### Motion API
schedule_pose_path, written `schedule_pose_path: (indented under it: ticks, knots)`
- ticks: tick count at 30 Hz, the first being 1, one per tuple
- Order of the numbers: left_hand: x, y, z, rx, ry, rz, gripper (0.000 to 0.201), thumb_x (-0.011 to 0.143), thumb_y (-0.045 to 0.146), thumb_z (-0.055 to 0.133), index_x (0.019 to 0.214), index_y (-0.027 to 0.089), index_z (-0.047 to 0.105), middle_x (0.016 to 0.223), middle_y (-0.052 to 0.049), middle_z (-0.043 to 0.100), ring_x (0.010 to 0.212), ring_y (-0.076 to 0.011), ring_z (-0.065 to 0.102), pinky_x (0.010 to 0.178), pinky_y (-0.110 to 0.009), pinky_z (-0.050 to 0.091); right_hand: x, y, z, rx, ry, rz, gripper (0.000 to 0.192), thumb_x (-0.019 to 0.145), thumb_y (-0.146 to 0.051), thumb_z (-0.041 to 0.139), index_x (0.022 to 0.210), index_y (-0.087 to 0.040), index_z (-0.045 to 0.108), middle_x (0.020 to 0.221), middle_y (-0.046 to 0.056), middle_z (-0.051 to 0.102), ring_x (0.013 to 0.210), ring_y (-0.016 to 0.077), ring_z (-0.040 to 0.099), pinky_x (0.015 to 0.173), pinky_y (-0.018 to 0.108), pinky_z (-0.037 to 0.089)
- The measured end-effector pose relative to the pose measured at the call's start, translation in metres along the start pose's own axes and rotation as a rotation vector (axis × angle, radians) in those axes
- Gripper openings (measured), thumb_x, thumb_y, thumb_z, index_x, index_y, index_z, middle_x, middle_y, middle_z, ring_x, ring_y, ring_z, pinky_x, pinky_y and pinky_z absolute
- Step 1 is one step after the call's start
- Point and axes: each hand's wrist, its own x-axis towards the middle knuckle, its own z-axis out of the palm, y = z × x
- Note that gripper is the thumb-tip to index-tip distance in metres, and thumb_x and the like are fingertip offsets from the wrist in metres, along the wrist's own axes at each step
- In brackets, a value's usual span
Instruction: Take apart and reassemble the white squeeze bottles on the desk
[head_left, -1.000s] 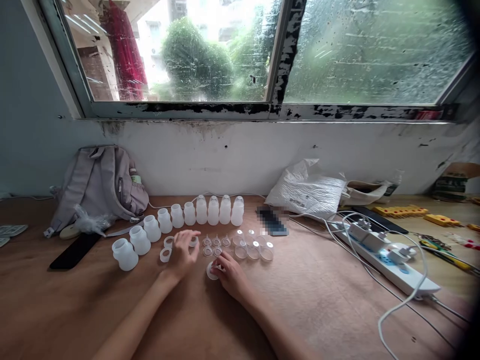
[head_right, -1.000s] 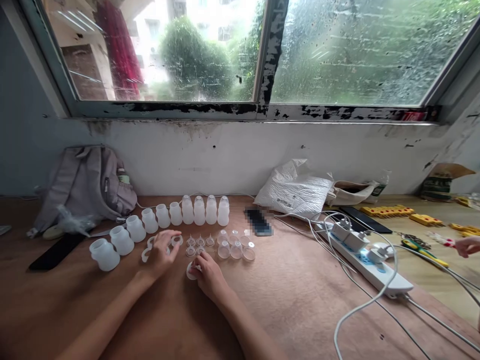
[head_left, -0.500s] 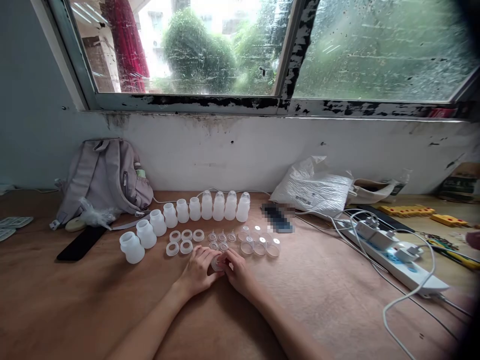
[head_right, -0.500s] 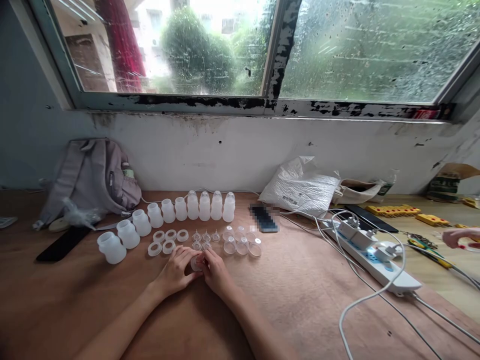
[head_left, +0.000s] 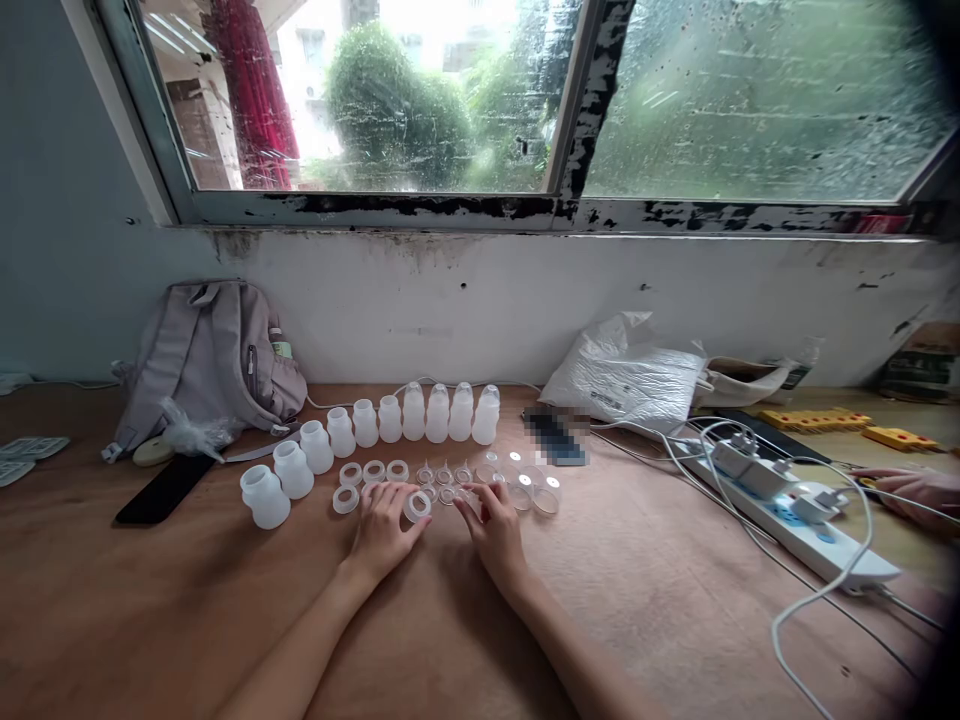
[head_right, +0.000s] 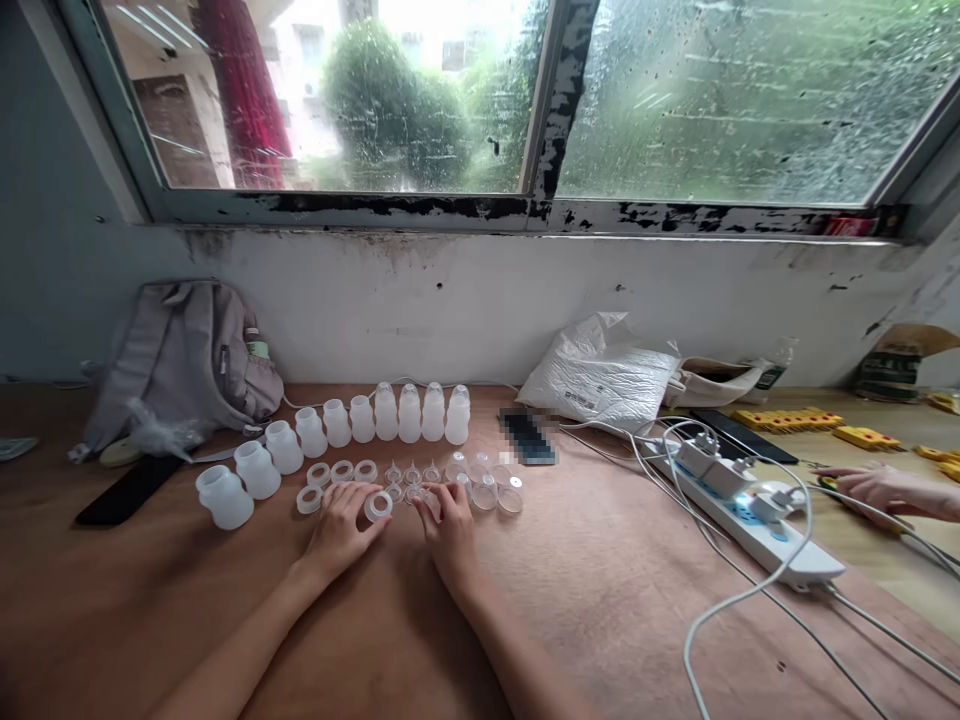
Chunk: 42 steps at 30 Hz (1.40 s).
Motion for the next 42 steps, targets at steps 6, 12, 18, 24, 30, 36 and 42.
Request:
schedule_pose_path:
  ticks: [6,12,18,24,30,36,42]
  knots:
    - [0.0,-0.015,0.006,0.197,0.005,-0.188,0.032,0.071,0.039,0.055,0.098,0.023,0.057,0.098,-0.007,0.054,0.093,-0.0246,0.048,0.089,-0.044,0.029,0.001,0.013,0.005,-0.083,-0.137,0.144,0.023,0.079,-0.025,0.044,0.096,-0.017,0.057,0.069,0.003,0.061,0.059,0.0152,0.056,0.058,0.025,0.043]
    - [-0.001,-0.02,0.007,0.231,0.008,-0.226,0.04,0.071,0.042,0.056,0.105,0.023,0.052,0.111,-0.009,0.05,0.101,-0.0263,0.044,0.092,-0.045,0.025,0.006,0.02,0.009,-0.105,-0.154,0.204,0.025,0.079,-0.023,0.04,0.097,-0.017,0.057,0.071,0.004,0.064,0.064,0.0171,0.059,0.061,0.027,0.043]
    - [0.0,-0.024,0.006,0.231,0.02,-0.225,0.041,0.07,0.042,0.058,0.105,0.023,0.051,0.113,-0.009,0.05,0.104,-0.0273,0.043,0.094,-0.047,0.022,0.008,0.026,0.012,-0.141,-0.155,0.222,0.027,0.08,-0.021,0.037,0.099,-0.017,0.057,0.077,0.006,0.066,0.067,0.017,0.06,0.063,0.026,0.043]
    - [0.003,-0.026,0.007,0.255,0.016,-0.231,0.042,0.068,0.042,0.061,0.105,0.022,0.052,0.112,-0.009,0.052,0.103,-0.0273,0.044,0.093,-0.047,0.025,0.01,0.028,0.015,-0.208,-0.172,0.229,0.027,0.082,-0.022,0.036,0.096,-0.016,0.058,0.084,0.007,0.067,0.073,0.0188,0.061,0.065,0.027,0.043]
    - [0.003,-0.026,0.005,0.262,0.018,-0.223,0.042,0.069,0.042,0.06,0.106,0.024,0.052,0.111,-0.009,0.053,0.103,-0.0273,0.045,0.093,-0.047,0.025,0.011,0.027,0.015,-0.248,-0.169,0.198,0.026,0.082,-0.021,0.036,0.093,-0.016,0.059,0.085,0.008,0.067,0.075,0.0194,0.061,0.065,0.027,0.042]
    - [0.003,-0.024,0.004,0.261,0.011,-0.217,0.046,0.068,0.043,0.062,0.107,0.022,0.051,0.111,-0.009,0.053,0.103,-0.0274,0.044,0.093,-0.047,0.025,0.011,0.027,0.017,-0.287,-0.179,0.205,0.024,0.082,-0.021,0.038,0.091,-0.017,0.06,0.083,0.008,0.067,0.074,0.0186,0.061,0.063,0.025,0.041]
    - [0.002,-0.026,0.007,0.259,0.016,-0.211,0.045,0.069,0.043,0.06,0.107,0.022,0.051,0.11,-0.009,0.054,0.103,-0.027,0.045,0.092,-0.046,0.027,0.012,0.026,0.017,-0.312,-0.187,0.21,0.025,0.083,-0.021,0.037,0.09,-0.016,0.06,0.081,0.009,0.066,0.075,0.0192,0.061,0.064,0.026,0.041]
